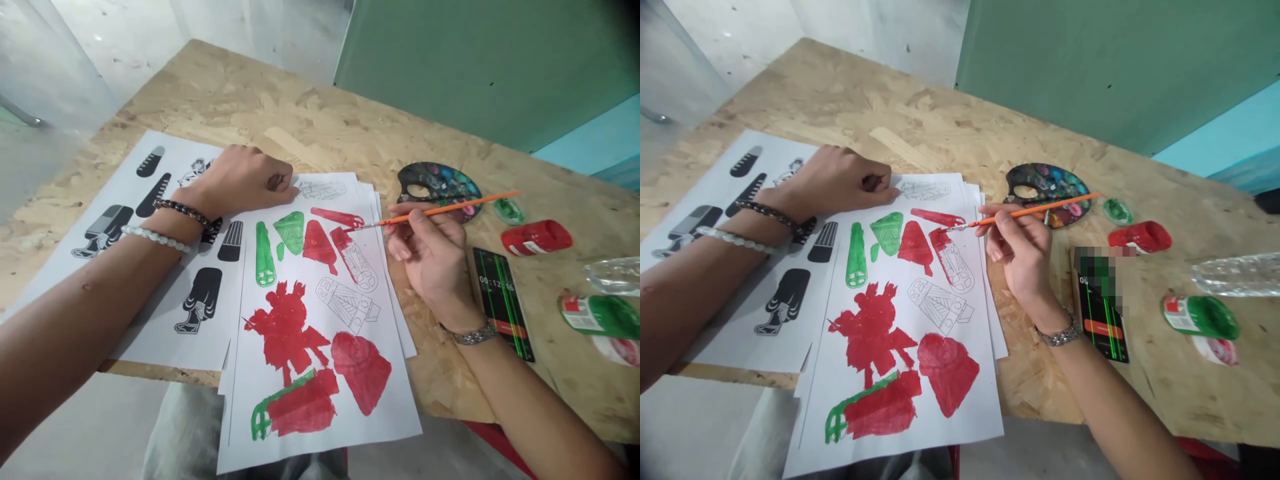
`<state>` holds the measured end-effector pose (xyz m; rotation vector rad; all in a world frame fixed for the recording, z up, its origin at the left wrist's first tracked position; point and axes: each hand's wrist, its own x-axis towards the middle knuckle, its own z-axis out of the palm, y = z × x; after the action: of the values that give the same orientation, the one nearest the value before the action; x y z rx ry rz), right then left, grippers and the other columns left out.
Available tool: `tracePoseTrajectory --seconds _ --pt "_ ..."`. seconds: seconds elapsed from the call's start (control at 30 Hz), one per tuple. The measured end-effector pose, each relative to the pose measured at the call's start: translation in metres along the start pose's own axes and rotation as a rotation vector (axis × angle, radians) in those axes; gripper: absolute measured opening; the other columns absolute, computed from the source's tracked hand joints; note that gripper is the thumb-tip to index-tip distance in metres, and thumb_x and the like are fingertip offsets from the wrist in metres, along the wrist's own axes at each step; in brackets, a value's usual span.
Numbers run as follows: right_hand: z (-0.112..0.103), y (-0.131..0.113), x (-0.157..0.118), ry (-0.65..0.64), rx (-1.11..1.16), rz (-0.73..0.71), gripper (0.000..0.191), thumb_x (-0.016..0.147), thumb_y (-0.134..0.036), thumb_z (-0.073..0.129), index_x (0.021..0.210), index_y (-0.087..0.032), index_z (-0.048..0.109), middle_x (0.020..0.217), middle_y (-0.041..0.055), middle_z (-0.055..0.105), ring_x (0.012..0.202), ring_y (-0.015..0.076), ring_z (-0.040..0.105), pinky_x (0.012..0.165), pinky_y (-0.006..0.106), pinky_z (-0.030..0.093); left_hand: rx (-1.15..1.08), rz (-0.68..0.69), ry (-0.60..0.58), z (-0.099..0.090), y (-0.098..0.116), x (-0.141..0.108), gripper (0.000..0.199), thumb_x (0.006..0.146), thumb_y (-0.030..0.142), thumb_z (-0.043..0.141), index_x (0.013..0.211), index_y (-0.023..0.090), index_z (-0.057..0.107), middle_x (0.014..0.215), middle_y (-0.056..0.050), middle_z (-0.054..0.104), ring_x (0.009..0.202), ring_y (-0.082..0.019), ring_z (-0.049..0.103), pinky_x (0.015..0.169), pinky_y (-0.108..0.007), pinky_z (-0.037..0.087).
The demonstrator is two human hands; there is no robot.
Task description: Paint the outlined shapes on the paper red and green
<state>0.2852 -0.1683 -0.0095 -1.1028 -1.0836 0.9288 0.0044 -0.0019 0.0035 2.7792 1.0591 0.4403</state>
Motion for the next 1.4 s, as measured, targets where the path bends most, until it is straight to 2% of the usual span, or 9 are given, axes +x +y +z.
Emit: tracePoseTrajectory --seconds 0.13,0.27,0.4,0.53,0.67,0.8,0.97,1.17,1.4 --pt "0.001 -0.008 -0.003 0.014 0.032 0.062 0.022 0.088 -0.044 0.088 0.088 -0.023 0.083 0.063 -0.0041 0.056 0.045 0.0058 0.039 0.043 0.025 0.027 -0.027 0.036 0.005 0.003 -0.006 0.001 0.046 0.103 0.048 0.054 0.065 0.022 0.054 0.056 0.003 0.039 0.056 -0.015 0.026 0.065 -0.036 0.021" --pt "-0.002 -0.019 -0.001 -0.049 0.022 0.059 0.026 0.090 -0.049 0.086 0.091 -0.024 0.080 0.068 -0.0041 0.057 0.048 0.0063 0.043 0.044 0.025 0.036 -0.066 0.039 0.003 0.001 -0.006 0.001 0.047 0.104 0.048 0.054 0.065 0.022 0.051 0.055 0.002 0.039 0.054 -0.014 0.025 0.065 -0.036 0.021" --pt "-0.001 -0.027 0.002 0.000 0.018 0.011 0.041 0.094 -0.059 0.080 0.076 -0.024 0.072 0.060 -0.0063 0.046 0.044 0.0056 0.038 0.044 0.024 0.038 -0.054 0.053 -0.012 -0.001 -0.004 -0.002 0.048 0.105 0.050 0.056 0.068 0.021 0.050 0.057 0.002 0.043 0.053 -0.013 0.028 0.062 -0.035 0.022" --pt "0.005 -0.030 0.003 0.009 0.028 0.062 0.033 0.091 -0.056 0.085 0.088 -0.024 0.078 0.064 -0.0049 0.057 0.045 0.0057 0.044 0.044 0.023 0.038 -0.046 0.066 -0.025 -0.001 -0.005 -0.003 0.052 0.110 0.052 0.051 0.069 0.020 0.052 0.062 -0.001 0.054 0.056 -0.014 0.036 0.060 -0.034 0.024" --pt "0.008 -0.024 0.001 -0.032 0.009 0.051 0.031 0.093 -0.055 0.081 0.099 -0.025 0.080 0.079 -0.0005 0.070 0.049 0.0068 0.050 0.044 0.025 0.039 -0.037 0.171 -0.051 -0.004 -0.010 -0.003 0.058 0.115 0.055 0.046 0.069 0.020 0.054 0.068 -0.004 0.064 0.059 -0.015 0.047 0.062 -0.034 0.030" --pt "0.011 -0.014 0.000 0.029 0.038 0.041 0.034 0.091 -0.058 0.083 0.089 -0.024 0.080 0.076 -0.0005 0.069 0.047 0.0067 0.049 0.043 0.025 0.039 0.024 0.327 -0.039 -0.007 -0.020 0.002 0.059 0.118 0.051 0.040 0.072 0.019 0.057 0.070 -0.005 0.067 0.060 -0.015 0.050 0.062 -0.034 0.031" --pt "0.015 -0.008 -0.001 0.036 0.057 0.035 0.038 0.090 -0.061 0.084 0.082 -0.024 0.076 0.064 -0.0030 0.063 0.043 0.0064 0.044 0.041 0.024 0.039 0.197 0.354 0.077 -0.007 -0.030 0.014 0.058 0.118 0.050 0.040 0.075 0.019 0.061 0.072 -0.005 0.067 0.059 -0.014 0.047 0.058 -0.035 0.023" --pt "0.017 -0.006 0.001 0.021 0.010 0.023 0.036 0.092 -0.059 0.081 0.089 -0.024 0.080 0.076 0.0000 0.073 0.044 0.0061 0.049 0.041 0.023 0.038 0.212 0.386 0.365 -0.029 0.004 -0.004 0.050 0.117 0.033 0.041 0.071 0.020 0.053 0.061 0.001 0.056 0.055 -0.013 0.044 0.053 -0.033 0.023" --pt "0.015 0.001 0.001 0.026 -0.047 0.059 0.032 0.092 -0.052 0.086 0.086 -0.023 0.076 0.065 -0.0019 0.070 0.044 0.0057 0.043 0.039 0.020 0.032 0.193 0.611 0.353 -0.043 0.051 -0.053 0.039 0.110 0.019 0.053 0.071 0.021 0.055 0.059 0.004 0.053 0.052 -0.012 0.045 0.048 -0.030 0.034"
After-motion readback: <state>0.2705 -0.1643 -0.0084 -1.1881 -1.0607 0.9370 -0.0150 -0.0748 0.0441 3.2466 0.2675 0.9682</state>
